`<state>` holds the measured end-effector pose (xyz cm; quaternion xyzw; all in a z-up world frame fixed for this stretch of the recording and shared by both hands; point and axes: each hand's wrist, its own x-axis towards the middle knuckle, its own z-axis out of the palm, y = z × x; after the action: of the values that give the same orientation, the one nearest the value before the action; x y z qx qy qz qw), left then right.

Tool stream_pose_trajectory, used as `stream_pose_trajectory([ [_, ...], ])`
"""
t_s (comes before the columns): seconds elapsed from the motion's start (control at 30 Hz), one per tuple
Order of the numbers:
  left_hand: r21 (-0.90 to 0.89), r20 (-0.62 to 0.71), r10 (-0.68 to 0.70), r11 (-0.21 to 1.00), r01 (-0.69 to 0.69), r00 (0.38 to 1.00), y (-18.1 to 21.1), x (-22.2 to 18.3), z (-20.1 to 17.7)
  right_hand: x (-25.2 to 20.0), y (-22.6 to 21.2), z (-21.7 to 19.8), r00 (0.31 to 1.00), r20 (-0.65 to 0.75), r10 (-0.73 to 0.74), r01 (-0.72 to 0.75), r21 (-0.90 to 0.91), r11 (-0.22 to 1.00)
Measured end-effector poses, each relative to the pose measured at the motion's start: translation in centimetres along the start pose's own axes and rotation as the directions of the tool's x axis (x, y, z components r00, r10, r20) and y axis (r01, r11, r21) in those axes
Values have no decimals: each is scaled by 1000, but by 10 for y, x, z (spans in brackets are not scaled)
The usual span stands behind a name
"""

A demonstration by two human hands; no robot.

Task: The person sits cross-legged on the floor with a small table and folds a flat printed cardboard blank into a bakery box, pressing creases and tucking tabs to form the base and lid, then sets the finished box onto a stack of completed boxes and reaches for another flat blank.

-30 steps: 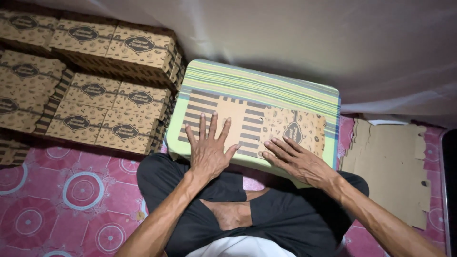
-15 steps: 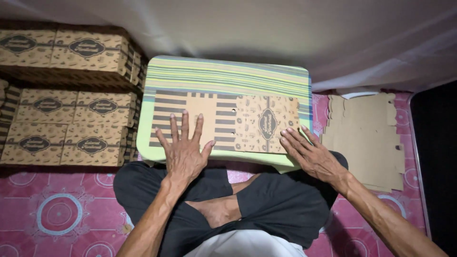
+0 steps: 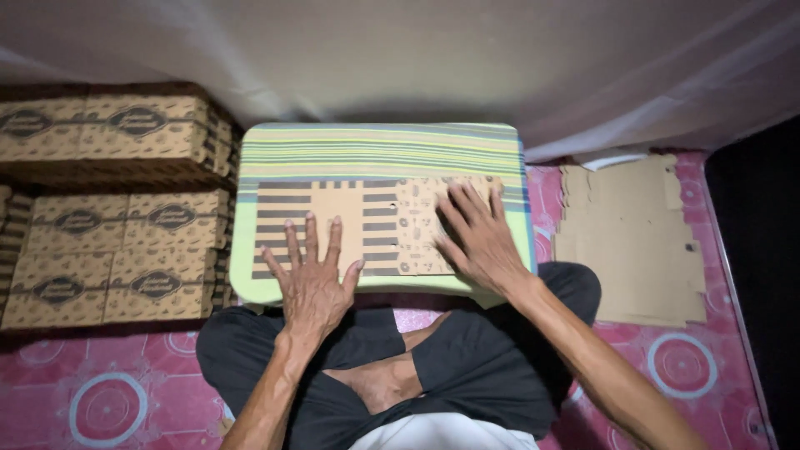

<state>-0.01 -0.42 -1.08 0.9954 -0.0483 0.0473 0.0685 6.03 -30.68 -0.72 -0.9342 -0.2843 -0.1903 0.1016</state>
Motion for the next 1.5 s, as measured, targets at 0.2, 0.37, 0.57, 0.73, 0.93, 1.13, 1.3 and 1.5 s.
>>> stream_pose_trajectory([
  [0.2,13,25,-8,1000,8,1000,2,0,-3,39,1,-6,934,282,221,-249,66,966],
  [0.37,-13,-132,30,999,-32,991,4,2,6,38,17,2,957,182,225,-239,60,969],
  [0.57,-18,-171,32,999,-36,985,2,1,8,42,73,35,985,36,169,-169,6,986],
  [0.73,-26,-153,30,999,-34,988,-2,1,9,62,66,1,971,151,187,-207,129,970],
  [0.93,-40,-102,64,997,-69,993,-11,4,6,56,59,1,914,267,306,-317,-3,949],
  [1.13,-41,-69,76,996,-79,995,-15,4,2,50,48,-6,917,237,321,-338,33,941],
  [1.3,-60,-45,96,993,-98,994,-16,5,-2,46,44,-7,928,198,316,-320,-12,947],
  [1.5,-75,-21,114,990,-116,993,-23,7,-2,40,39,12,989,-106,104,-133,-314,940],
])
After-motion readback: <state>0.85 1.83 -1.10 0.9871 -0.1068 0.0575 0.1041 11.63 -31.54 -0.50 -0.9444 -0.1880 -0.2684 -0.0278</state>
